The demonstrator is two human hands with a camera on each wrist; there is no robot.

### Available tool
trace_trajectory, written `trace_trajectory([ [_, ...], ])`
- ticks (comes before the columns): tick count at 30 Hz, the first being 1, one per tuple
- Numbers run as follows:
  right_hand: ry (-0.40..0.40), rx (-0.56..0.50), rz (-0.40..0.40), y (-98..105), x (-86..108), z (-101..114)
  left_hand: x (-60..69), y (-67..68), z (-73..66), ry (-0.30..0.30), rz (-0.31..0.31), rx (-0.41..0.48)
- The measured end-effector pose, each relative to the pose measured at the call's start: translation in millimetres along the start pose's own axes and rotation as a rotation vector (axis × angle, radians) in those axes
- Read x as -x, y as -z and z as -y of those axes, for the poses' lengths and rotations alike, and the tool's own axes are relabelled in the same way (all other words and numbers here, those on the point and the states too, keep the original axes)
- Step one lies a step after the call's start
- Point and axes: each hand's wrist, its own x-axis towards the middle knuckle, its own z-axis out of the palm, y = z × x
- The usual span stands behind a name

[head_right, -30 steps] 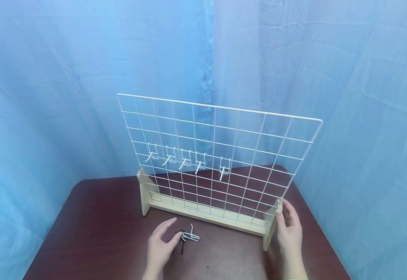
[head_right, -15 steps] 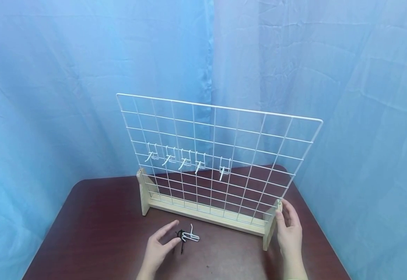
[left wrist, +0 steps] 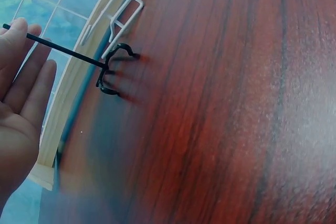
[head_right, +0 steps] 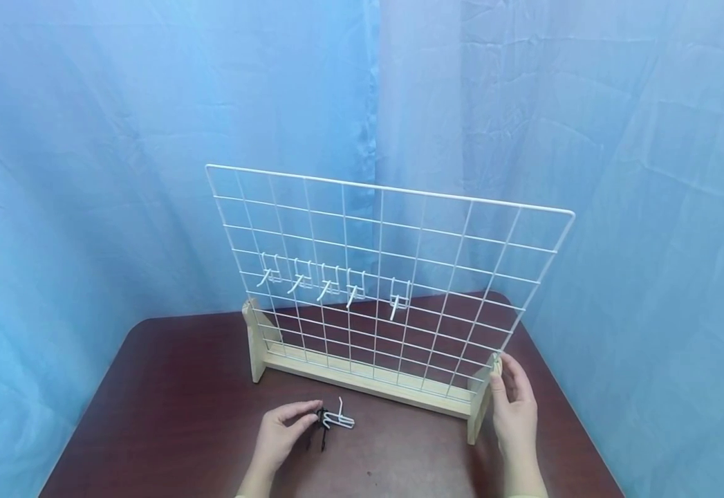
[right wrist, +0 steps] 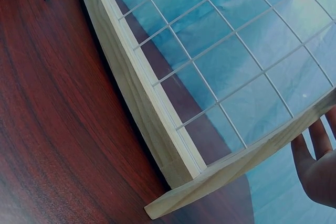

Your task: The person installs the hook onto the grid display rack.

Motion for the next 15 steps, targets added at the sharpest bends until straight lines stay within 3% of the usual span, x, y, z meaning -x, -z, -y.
trace_trajectory([
  [5,0.007,-0.038,-0.003,-0.3,-0.1,0.3,-0.4,-0.8,1.1,-0.003,-0.015,0.012],
  [12,0.005,-0.006,0.000,-0.3,-0.2,0.6,-1.6,3.1,-2.0,-0.089,-0.071,0.007],
  [15,-0.002,-0.044,-0.001,-0.5,-0.1,0.4,-3.2,5.6,-4.6,-0.106,-0.088,0.031],
])
